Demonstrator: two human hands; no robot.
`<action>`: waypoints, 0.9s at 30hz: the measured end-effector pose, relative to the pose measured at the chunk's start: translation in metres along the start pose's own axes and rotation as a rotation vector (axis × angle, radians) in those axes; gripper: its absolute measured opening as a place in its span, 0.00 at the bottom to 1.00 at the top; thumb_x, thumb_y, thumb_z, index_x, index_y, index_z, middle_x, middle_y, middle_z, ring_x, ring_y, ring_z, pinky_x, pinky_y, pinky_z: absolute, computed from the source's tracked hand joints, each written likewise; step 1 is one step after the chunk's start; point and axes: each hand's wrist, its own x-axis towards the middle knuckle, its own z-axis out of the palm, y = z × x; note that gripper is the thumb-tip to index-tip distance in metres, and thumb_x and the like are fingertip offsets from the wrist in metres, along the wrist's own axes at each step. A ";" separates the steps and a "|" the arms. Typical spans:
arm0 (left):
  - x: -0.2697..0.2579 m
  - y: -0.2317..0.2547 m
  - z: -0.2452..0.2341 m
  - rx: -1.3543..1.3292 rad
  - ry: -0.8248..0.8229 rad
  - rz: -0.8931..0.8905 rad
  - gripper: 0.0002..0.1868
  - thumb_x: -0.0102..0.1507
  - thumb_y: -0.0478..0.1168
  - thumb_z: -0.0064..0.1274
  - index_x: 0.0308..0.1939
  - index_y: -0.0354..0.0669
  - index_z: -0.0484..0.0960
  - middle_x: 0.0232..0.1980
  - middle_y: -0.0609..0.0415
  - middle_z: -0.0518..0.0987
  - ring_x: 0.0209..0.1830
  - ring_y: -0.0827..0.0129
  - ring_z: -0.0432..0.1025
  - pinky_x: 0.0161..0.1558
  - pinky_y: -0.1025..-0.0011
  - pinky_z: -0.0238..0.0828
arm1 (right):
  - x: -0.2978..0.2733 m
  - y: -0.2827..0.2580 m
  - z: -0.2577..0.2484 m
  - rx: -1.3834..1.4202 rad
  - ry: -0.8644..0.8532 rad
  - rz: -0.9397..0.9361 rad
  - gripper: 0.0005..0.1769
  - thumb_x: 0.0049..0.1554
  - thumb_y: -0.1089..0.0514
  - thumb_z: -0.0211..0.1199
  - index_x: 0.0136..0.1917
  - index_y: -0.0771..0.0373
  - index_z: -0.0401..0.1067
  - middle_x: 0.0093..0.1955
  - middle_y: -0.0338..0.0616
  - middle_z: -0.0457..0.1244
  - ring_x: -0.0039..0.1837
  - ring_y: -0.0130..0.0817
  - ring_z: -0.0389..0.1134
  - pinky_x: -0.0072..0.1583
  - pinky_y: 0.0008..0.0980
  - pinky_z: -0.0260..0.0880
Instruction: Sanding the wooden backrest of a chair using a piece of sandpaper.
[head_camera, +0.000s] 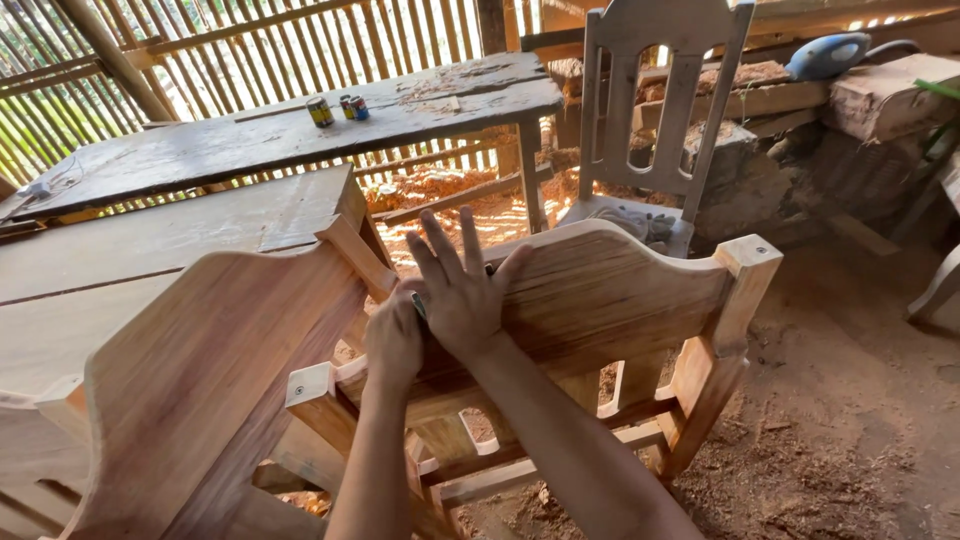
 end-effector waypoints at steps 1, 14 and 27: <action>-0.003 -0.011 -0.002 0.015 -0.015 -0.017 0.29 0.74 0.50 0.20 0.40 0.40 0.77 0.31 0.34 0.79 0.35 0.37 0.75 0.42 0.44 0.68 | 0.000 -0.001 0.008 0.005 0.358 -0.203 0.29 0.71 0.34 0.45 0.77 0.45 0.68 0.85 0.32 0.51 0.85 0.45 0.50 0.76 0.79 0.14; -0.026 -0.026 -0.001 0.251 0.204 -0.034 0.24 0.74 0.48 0.29 0.36 0.44 0.81 0.30 0.40 0.80 0.30 0.39 0.74 0.33 0.47 0.68 | 0.022 0.063 0.013 0.062 0.395 0.181 0.43 0.67 0.25 0.14 0.80 0.34 0.60 0.88 0.38 0.33 0.88 0.57 0.28 0.76 0.83 0.15; -0.030 -0.010 -0.003 0.309 0.213 -0.060 0.29 0.75 0.49 0.26 0.36 0.42 0.83 0.29 0.39 0.80 0.28 0.41 0.75 0.31 0.51 0.71 | 0.043 0.090 -0.057 0.090 -0.170 0.373 0.31 0.74 0.41 0.38 0.83 0.57 0.54 0.85 0.55 0.46 0.88 0.60 0.33 0.76 0.76 0.12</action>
